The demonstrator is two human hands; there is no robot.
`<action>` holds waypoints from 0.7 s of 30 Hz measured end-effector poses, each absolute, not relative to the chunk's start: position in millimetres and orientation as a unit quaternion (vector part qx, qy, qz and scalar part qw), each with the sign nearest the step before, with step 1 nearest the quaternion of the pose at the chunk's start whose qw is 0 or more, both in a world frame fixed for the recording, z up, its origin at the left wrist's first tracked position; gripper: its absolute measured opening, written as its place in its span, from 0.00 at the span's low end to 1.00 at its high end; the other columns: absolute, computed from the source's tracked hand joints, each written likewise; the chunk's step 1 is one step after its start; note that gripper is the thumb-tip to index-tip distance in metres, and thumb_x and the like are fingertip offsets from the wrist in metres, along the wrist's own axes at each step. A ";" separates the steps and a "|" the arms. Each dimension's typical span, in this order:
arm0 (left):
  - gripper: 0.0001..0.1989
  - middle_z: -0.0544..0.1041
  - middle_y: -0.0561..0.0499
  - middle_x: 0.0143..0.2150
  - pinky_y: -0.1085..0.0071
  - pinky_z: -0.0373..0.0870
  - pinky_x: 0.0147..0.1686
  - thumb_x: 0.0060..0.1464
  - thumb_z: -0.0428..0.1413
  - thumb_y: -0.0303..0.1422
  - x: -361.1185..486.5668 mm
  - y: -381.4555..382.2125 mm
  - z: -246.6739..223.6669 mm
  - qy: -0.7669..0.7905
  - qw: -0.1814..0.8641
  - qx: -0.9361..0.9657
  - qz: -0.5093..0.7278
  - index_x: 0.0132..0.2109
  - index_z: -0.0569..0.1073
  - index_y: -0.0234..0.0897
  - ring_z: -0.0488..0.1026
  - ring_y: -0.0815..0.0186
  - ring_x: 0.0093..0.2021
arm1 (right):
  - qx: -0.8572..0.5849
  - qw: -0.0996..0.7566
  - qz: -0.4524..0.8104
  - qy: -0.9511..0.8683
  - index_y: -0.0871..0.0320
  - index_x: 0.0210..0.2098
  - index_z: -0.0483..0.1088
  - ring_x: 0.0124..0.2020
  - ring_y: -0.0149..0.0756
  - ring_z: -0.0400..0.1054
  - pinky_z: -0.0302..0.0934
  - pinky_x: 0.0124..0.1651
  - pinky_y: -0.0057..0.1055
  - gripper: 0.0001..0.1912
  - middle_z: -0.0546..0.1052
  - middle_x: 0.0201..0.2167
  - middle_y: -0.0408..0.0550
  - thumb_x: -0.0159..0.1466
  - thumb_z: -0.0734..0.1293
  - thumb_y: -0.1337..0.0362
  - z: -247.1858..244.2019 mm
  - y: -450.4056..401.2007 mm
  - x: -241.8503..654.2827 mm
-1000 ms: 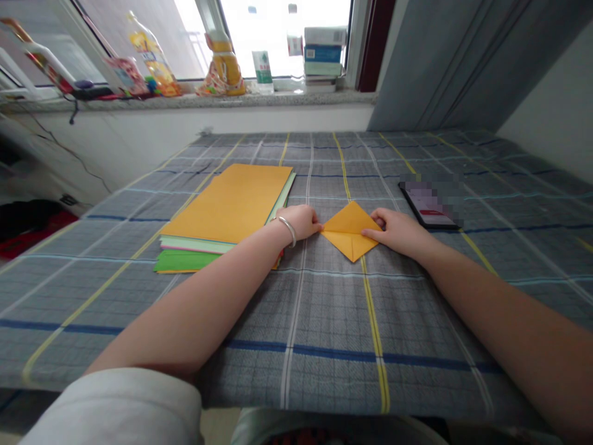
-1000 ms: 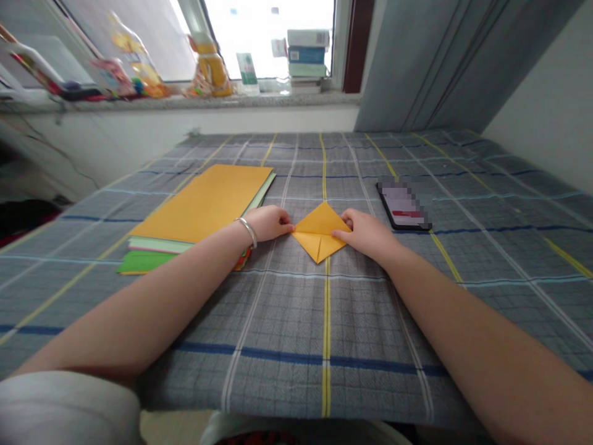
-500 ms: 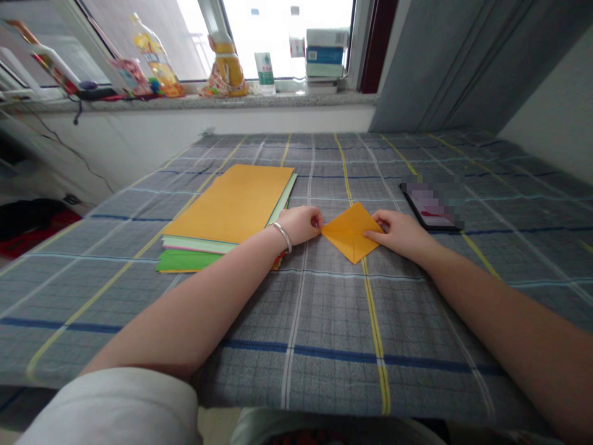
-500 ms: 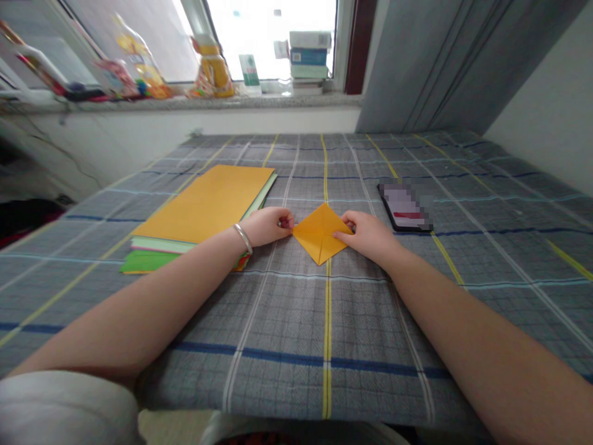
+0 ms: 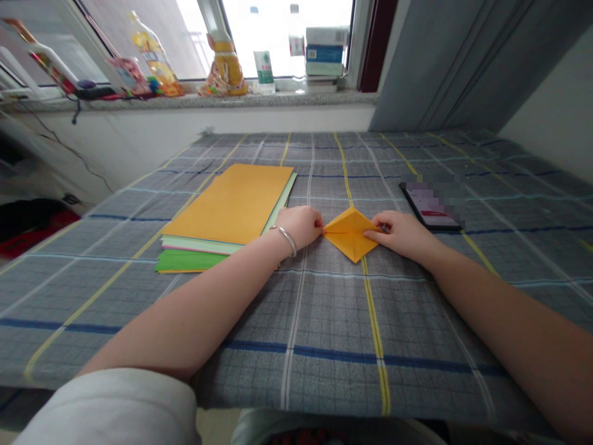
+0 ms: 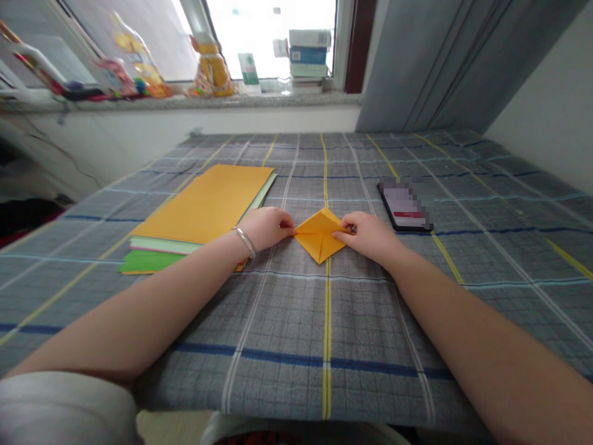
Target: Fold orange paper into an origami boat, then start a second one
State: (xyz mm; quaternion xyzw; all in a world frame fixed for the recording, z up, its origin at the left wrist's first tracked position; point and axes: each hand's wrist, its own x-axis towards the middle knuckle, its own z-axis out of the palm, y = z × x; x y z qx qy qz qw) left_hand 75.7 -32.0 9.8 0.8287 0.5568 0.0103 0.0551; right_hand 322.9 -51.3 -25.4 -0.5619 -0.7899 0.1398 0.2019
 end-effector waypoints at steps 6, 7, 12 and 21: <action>0.13 0.81 0.47 0.40 0.66 0.69 0.37 0.56 0.52 0.40 82.3 -22.6 5.8 0.588 0.100 0.802 -0.029 0.39 0.80 0.42 0.77 0.58 0.40 | -0.616 0.209 0.153 -0.744 0.55 0.25 0.70 0.30 0.38 0.67 0.52 0.31 0.33 0.18 0.75 0.26 0.46 0.64 0.60 0.52 -20.1 -53.4 317.9; 0.14 0.81 0.46 0.41 0.66 0.70 0.37 0.56 0.52 0.40 83.7 -21.2 5.1 0.591 0.095 0.800 -0.042 0.40 0.80 0.41 0.77 0.58 0.40 | -0.628 0.204 0.151 -0.736 0.55 0.24 0.70 0.29 0.38 0.67 0.52 0.30 0.33 0.18 0.75 0.25 0.45 0.63 0.61 0.52 -20.0 -53.2 317.3; 0.17 0.79 0.41 0.48 0.60 0.71 0.42 0.59 0.47 0.39 89.3 -23.6 2.4 0.587 0.055 0.806 -0.062 0.44 0.78 0.39 0.76 0.54 0.46 | -0.645 0.182 0.122 -0.732 0.54 0.23 0.69 0.28 0.38 0.66 0.51 0.29 0.33 0.17 0.75 0.24 0.46 0.63 0.62 0.51 -20.8 -51.4 315.4; 0.18 0.76 0.36 0.51 0.47 0.69 0.47 0.61 0.45 0.35 92.8 -31.6 0.6 0.568 0.034 0.820 -0.058 0.51 0.75 0.35 0.74 0.45 0.51 | -0.667 0.115 0.076 -0.732 0.54 0.24 0.64 0.28 0.37 0.64 0.48 0.27 0.33 0.15 0.75 0.26 0.48 0.62 0.63 0.53 -18.1 -50.7 308.7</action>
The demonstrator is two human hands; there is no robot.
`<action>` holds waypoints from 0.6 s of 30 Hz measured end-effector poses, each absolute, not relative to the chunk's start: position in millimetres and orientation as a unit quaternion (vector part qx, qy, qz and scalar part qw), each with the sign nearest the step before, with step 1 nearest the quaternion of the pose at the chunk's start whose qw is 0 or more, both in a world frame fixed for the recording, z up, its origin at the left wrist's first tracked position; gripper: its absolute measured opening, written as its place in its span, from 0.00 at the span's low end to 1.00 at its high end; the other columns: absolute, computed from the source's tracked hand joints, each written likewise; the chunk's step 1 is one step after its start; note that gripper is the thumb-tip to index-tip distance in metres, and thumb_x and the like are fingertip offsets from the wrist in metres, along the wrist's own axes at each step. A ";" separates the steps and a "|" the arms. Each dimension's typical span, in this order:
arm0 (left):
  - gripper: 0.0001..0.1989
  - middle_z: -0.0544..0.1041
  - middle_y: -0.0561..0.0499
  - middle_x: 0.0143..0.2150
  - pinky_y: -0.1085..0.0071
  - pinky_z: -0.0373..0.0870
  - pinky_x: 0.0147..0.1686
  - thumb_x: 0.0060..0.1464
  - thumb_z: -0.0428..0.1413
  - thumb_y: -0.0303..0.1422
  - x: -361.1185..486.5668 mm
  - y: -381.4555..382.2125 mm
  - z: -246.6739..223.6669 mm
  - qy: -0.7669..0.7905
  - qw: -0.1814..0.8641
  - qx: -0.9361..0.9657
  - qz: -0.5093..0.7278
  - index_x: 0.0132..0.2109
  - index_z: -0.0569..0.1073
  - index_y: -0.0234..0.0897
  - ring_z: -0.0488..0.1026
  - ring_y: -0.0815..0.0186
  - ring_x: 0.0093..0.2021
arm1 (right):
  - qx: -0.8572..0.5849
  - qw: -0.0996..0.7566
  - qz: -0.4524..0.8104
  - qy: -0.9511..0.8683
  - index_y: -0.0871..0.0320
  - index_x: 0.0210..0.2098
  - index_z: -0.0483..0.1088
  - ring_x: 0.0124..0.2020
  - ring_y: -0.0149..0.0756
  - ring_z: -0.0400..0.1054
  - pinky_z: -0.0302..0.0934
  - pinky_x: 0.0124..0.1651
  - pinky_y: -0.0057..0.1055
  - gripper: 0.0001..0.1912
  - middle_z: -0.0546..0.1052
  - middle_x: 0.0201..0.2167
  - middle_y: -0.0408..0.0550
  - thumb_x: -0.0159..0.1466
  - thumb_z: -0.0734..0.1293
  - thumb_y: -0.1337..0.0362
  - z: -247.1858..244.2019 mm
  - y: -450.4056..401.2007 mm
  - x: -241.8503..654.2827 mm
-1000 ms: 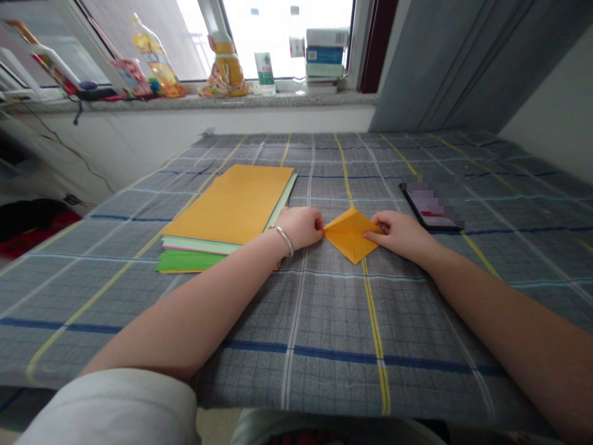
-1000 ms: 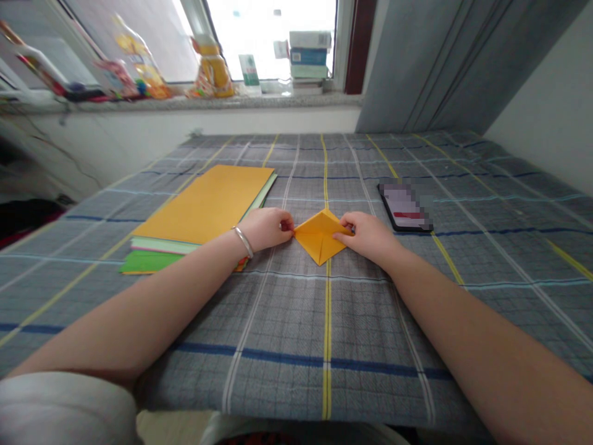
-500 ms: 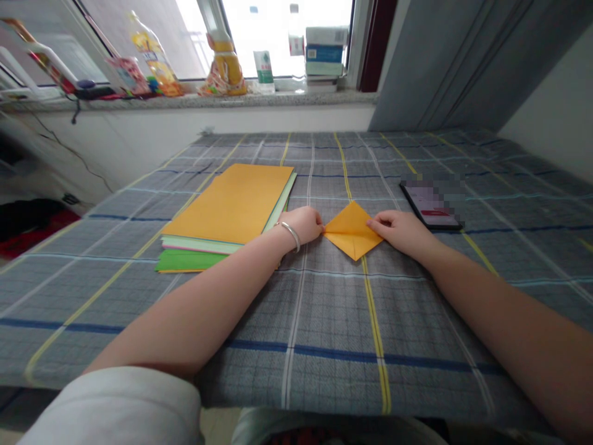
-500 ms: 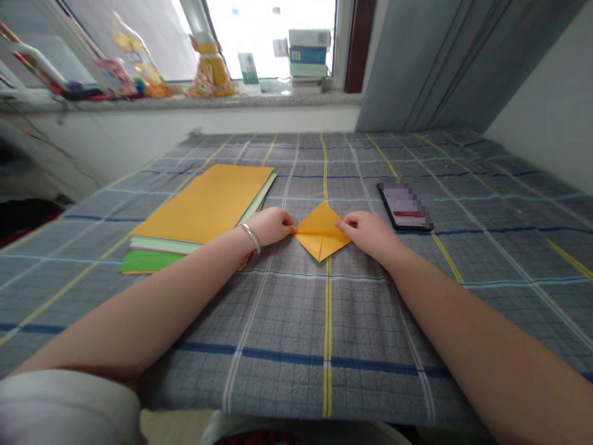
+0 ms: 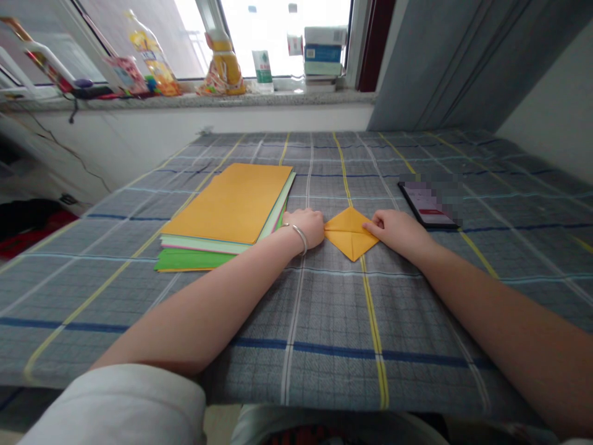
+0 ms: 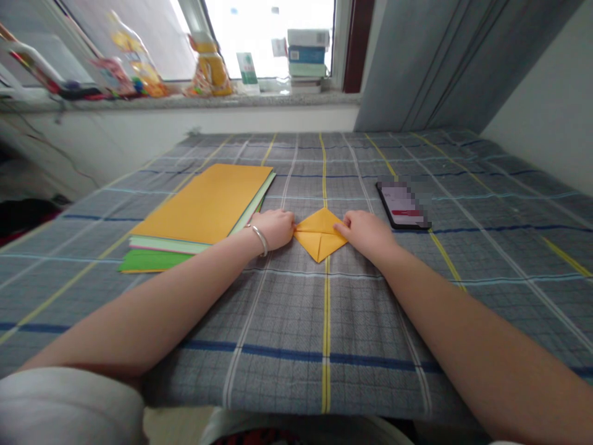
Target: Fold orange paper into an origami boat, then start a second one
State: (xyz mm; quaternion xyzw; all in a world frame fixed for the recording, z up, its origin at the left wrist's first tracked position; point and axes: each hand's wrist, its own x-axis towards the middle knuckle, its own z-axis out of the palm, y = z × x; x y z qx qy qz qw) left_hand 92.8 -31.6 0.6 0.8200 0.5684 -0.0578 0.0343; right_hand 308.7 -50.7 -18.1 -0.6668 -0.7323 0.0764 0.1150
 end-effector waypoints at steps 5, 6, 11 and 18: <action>0.17 0.75 0.37 0.52 0.50 0.69 0.47 0.59 0.47 0.36 89.4 -26.7 0.9 0.574 0.033 0.816 -0.061 0.49 0.76 0.38 0.74 0.47 0.50 | -0.685 0.100 0.078 -0.717 0.54 0.24 0.65 0.29 0.38 0.65 0.47 0.26 0.33 0.17 0.75 0.28 0.48 0.62 0.62 0.51 -15.6 -54.2 308.0; 0.17 0.75 0.38 0.52 0.52 0.69 0.47 0.59 0.48 0.37 87.5 -25.4 0.6 0.574 0.029 0.816 -0.058 0.48 0.76 0.38 0.74 0.48 0.50 | -0.687 0.098 0.078 -0.715 0.54 0.24 0.65 0.29 0.38 0.65 0.47 0.26 0.33 0.17 0.75 0.28 0.48 0.62 0.62 0.50 -15.4 -54.6 308.0; 0.18 0.74 0.42 0.50 0.59 0.68 0.50 0.57 0.52 0.43 76.8 -17.8 -1.2 0.570 0.028 0.820 -0.039 0.49 0.74 0.40 0.73 0.53 0.51 | -0.686 0.094 0.077 -0.717 0.54 0.25 0.66 0.29 0.37 0.65 0.47 0.26 0.32 0.17 0.76 0.30 0.47 0.63 0.62 0.50 -16.3 -53.7 309.0; 0.12 0.75 0.50 0.43 0.69 0.67 0.43 0.53 0.51 0.30 62.4 -5.3 -2.6 0.541 0.134 0.830 0.004 0.43 0.76 0.43 0.73 0.62 0.43 | -0.686 0.089 0.076 -0.718 0.54 0.26 0.66 0.30 0.37 0.65 0.48 0.27 0.32 0.16 0.76 0.30 0.46 0.63 0.61 0.50 -17.7 -53.1 310.4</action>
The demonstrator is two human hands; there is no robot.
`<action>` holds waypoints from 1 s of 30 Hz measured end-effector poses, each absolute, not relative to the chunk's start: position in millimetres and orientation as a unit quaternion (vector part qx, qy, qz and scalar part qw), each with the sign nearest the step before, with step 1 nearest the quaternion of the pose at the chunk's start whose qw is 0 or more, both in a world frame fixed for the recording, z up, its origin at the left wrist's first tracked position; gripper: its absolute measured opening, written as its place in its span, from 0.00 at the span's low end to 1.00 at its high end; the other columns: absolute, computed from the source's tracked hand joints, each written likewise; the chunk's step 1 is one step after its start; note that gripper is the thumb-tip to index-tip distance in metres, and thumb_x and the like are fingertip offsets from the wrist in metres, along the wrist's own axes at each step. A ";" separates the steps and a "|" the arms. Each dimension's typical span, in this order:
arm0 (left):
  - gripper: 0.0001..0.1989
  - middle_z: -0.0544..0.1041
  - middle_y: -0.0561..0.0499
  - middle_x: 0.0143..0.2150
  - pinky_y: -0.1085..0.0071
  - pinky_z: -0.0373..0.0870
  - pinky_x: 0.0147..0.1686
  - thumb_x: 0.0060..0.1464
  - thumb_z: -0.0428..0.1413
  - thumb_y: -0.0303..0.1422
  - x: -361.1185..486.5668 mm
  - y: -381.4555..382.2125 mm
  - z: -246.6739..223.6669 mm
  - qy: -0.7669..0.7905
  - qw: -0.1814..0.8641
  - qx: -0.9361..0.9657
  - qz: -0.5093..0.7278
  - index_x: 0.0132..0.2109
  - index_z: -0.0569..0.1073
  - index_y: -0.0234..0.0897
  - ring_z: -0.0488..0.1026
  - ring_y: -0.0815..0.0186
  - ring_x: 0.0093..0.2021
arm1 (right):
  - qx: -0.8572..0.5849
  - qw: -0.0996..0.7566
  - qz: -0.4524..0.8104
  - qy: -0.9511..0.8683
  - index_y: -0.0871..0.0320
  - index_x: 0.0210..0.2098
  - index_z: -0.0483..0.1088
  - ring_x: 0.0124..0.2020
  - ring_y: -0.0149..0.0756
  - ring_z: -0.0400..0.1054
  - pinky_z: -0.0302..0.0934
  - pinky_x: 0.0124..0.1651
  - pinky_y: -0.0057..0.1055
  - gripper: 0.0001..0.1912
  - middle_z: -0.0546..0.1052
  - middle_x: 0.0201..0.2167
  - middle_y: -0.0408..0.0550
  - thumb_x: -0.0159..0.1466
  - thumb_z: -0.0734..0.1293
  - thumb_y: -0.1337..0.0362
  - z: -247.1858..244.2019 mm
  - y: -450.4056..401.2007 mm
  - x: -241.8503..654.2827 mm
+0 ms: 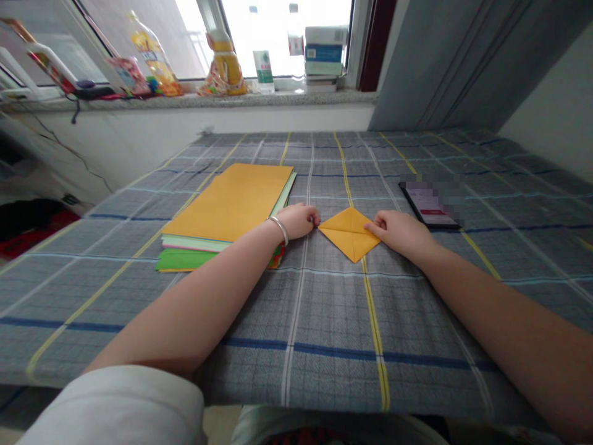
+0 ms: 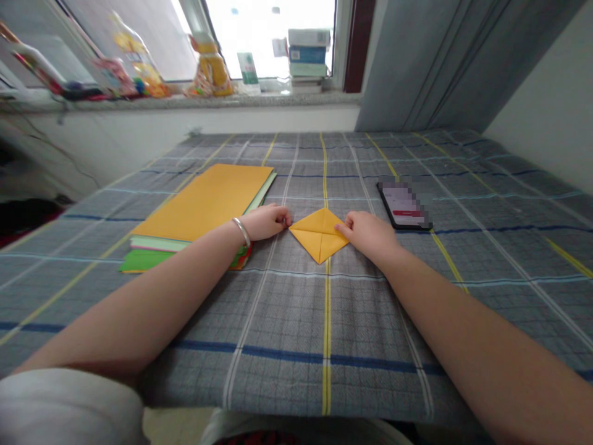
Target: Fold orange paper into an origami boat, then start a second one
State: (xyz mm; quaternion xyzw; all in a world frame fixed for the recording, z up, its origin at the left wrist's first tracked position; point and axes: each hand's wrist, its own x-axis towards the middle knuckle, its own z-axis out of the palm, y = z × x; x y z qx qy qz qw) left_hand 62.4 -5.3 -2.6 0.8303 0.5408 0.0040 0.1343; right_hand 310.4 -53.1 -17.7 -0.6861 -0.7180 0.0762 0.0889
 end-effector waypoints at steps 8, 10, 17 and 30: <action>0.23 0.78 0.44 0.39 0.61 0.64 0.43 0.61 0.44 0.51 89.2 -25.0 -7.3 0.572 0.082 0.813 0.073 0.39 0.74 0.38 0.73 0.55 0.42 | -0.687 0.099 0.073 -0.716 0.54 0.25 0.65 0.28 0.37 0.65 0.47 0.26 0.32 0.17 0.75 0.28 0.46 0.64 0.60 0.50 -18.0 -52.8 310.2; 0.27 0.77 0.42 0.41 0.57 0.63 0.46 0.58 0.46 0.55 99.8 -29.3 -12.3 0.575 0.018 0.814 0.086 0.42 0.73 0.36 0.73 0.52 0.44 | -0.691 0.096 0.070 -0.713 0.54 0.26 0.64 0.28 0.37 0.64 0.46 0.26 0.32 0.17 0.75 0.28 0.46 0.64 0.60 0.49 -18.1 -52.9 309.4; 0.32 0.70 0.39 0.54 0.54 0.59 0.55 0.57 0.47 0.57 109.6 -34.9 -24.7 0.563 -0.008 0.818 0.114 0.56 0.68 0.37 0.64 0.48 0.56 | -0.706 0.100 0.059 -0.698 0.52 0.32 0.64 0.30 0.40 0.68 0.49 0.26 0.33 0.22 0.76 0.31 0.45 0.58 0.63 0.39 -17.2 -55.1 301.2; 0.35 0.53 0.45 0.71 0.48 0.41 0.67 0.57 0.51 0.47 93.2 -15.4 -16.1 0.563 0.098 0.821 0.016 0.69 0.55 0.45 0.43 0.46 0.71 | -0.700 0.062 0.145 -0.696 0.54 0.28 0.70 0.30 0.39 0.69 0.55 0.27 0.33 0.18 0.78 0.30 0.47 0.53 0.70 0.46 -11.1 -40.0 324.2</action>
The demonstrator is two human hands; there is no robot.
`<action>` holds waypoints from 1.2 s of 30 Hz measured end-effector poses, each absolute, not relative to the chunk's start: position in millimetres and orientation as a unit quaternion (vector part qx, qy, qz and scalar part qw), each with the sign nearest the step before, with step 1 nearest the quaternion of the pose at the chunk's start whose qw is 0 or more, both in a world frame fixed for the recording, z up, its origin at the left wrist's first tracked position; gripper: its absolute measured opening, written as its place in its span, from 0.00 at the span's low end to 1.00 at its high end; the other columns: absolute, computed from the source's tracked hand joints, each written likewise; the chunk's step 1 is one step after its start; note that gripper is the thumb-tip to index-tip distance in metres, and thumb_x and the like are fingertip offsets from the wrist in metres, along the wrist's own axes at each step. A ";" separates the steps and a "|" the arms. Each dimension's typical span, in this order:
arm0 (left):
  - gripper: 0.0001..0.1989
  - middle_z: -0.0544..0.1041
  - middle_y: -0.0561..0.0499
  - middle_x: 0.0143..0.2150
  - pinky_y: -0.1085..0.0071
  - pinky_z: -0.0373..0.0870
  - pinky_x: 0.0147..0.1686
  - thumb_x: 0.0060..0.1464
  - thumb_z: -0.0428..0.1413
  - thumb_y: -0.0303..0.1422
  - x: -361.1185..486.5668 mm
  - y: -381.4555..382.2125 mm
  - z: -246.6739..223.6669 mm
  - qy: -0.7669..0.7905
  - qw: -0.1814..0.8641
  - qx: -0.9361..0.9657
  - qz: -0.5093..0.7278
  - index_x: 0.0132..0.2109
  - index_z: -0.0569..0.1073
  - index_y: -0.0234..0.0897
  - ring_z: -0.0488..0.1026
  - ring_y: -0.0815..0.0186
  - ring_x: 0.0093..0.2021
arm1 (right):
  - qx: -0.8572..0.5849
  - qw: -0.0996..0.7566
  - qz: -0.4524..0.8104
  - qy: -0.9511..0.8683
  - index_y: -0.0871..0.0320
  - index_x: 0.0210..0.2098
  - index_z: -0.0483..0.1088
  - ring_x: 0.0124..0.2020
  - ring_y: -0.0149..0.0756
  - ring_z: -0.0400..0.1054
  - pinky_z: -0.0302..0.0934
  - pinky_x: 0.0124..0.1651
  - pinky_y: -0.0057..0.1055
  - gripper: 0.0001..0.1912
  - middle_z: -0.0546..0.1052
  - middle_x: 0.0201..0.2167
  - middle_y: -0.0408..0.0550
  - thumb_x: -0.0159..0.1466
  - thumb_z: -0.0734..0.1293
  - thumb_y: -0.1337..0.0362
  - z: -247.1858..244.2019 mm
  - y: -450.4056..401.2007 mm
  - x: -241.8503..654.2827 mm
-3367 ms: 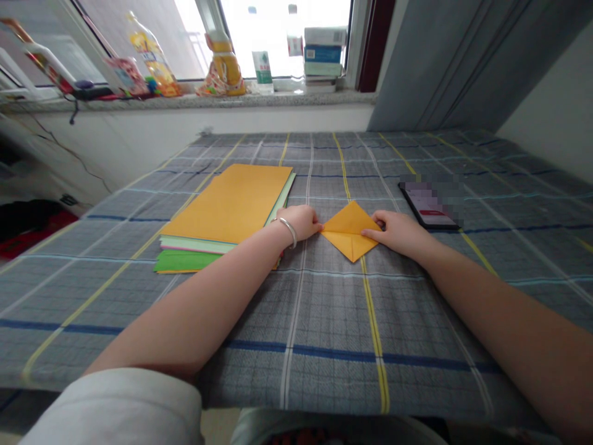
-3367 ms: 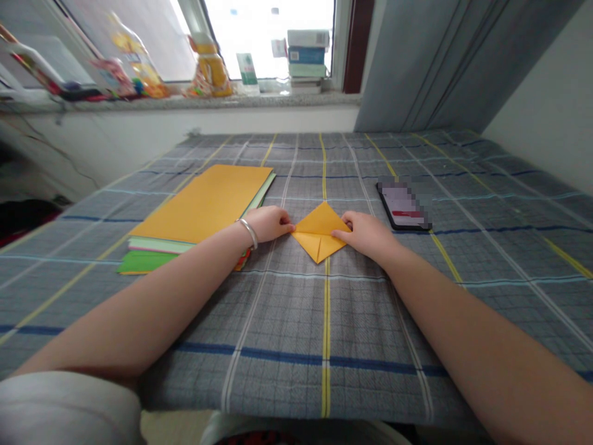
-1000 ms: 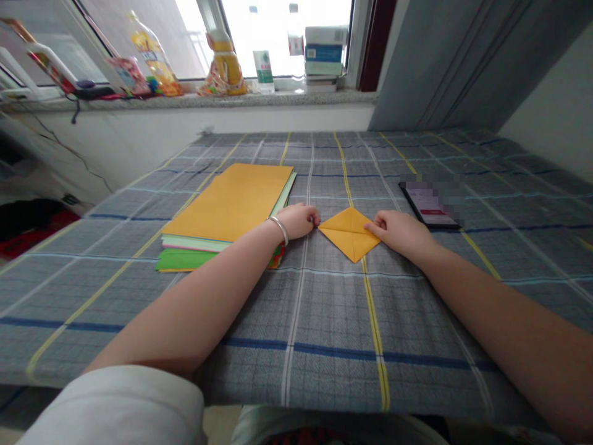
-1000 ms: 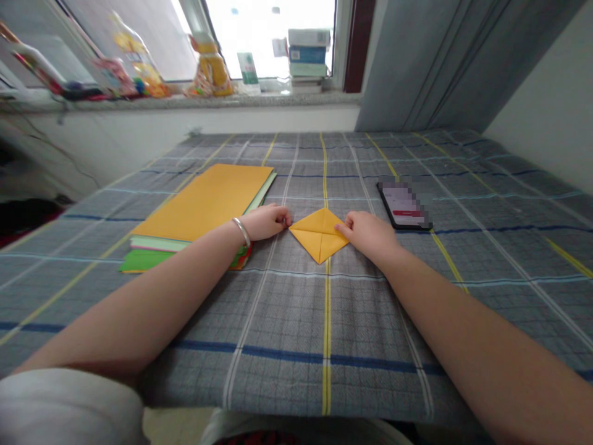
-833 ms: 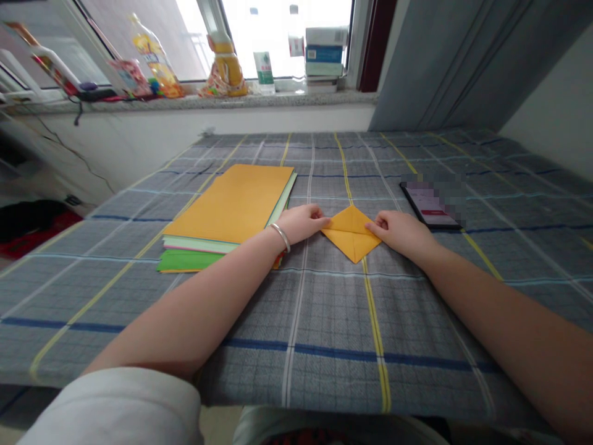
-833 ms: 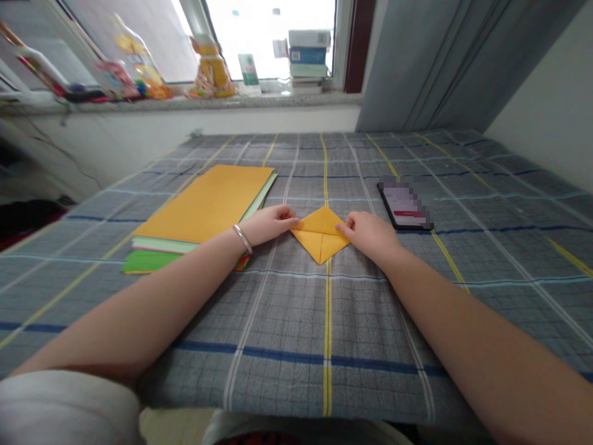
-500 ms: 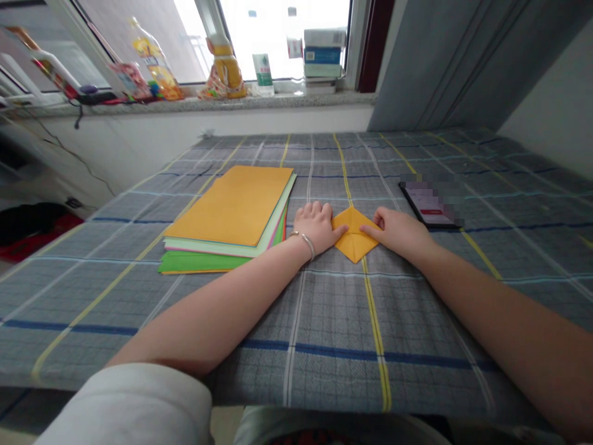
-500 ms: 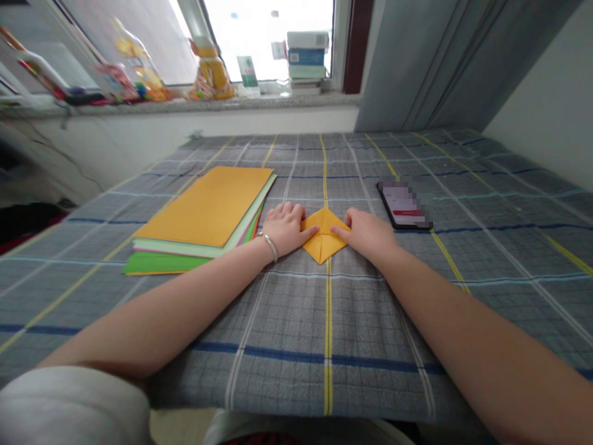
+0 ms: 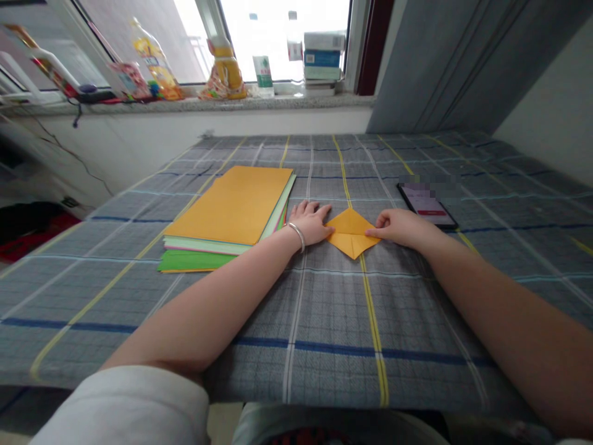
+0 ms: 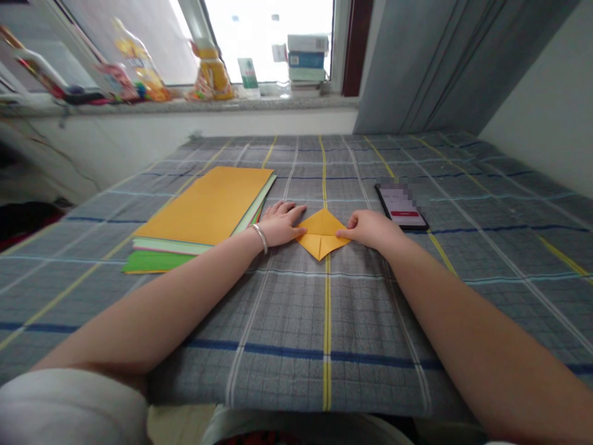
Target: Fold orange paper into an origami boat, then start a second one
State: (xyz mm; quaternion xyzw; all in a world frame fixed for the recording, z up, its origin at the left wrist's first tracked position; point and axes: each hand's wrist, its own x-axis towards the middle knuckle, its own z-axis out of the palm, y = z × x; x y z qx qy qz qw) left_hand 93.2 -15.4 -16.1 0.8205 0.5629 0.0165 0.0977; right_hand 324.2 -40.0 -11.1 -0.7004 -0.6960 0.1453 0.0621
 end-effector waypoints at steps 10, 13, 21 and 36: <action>0.25 0.55 0.50 0.71 0.50 0.47 0.66 0.61 0.43 0.31 74.7 -12.7 -18.0 0.522 0.103 0.846 0.032 0.64 0.63 0.47 0.48 0.53 0.71 | -0.657 0.116 0.310 -0.678 0.56 0.32 0.75 0.29 0.35 0.70 0.61 0.28 0.30 0.09 0.79 0.29 0.47 0.55 0.70 0.58 -12.3 -39.3 352.6; 0.21 0.65 0.45 0.65 0.50 0.51 0.65 0.64 0.41 0.35 87.5 -18.7 -20.5 0.515 0.092 0.849 0.080 0.58 0.69 0.40 0.56 0.54 0.67 | -0.661 0.159 0.288 -0.674 0.56 0.34 0.76 0.31 0.38 0.71 0.63 0.31 0.32 0.12 0.79 0.31 0.48 0.56 0.69 0.54 -10.6 -43.5 340.3; 0.23 0.76 0.44 0.45 0.57 0.66 0.52 0.47 0.63 0.42 110.3 -30.2 -26.1 0.522 0.163 0.812 0.203 0.46 0.67 0.36 0.72 0.55 0.47 | -0.614 0.261 0.312 -0.677 0.54 0.39 0.68 0.38 0.40 0.74 0.67 0.36 0.34 0.16 0.79 0.40 0.50 0.52 0.73 0.62 -27.2 -46.4 307.7; 0.17 0.76 0.53 0.38 0.69 0.67 0.36 0.48 0.61 0.34 107.2 -35.4 -24.7 0.432 0.269 0.805 0.305 0.46 0.67 0.39 0.73 0.65 0.37 | -0.607 0.269 0.107 -0.740 0.54 0.56 0.61 0.44 0.49 0.72 0.63 0.46 0.42 0.33 0.78 0.43 0.53 0.52 0.69 0.62 -12.4 -65.0 284.0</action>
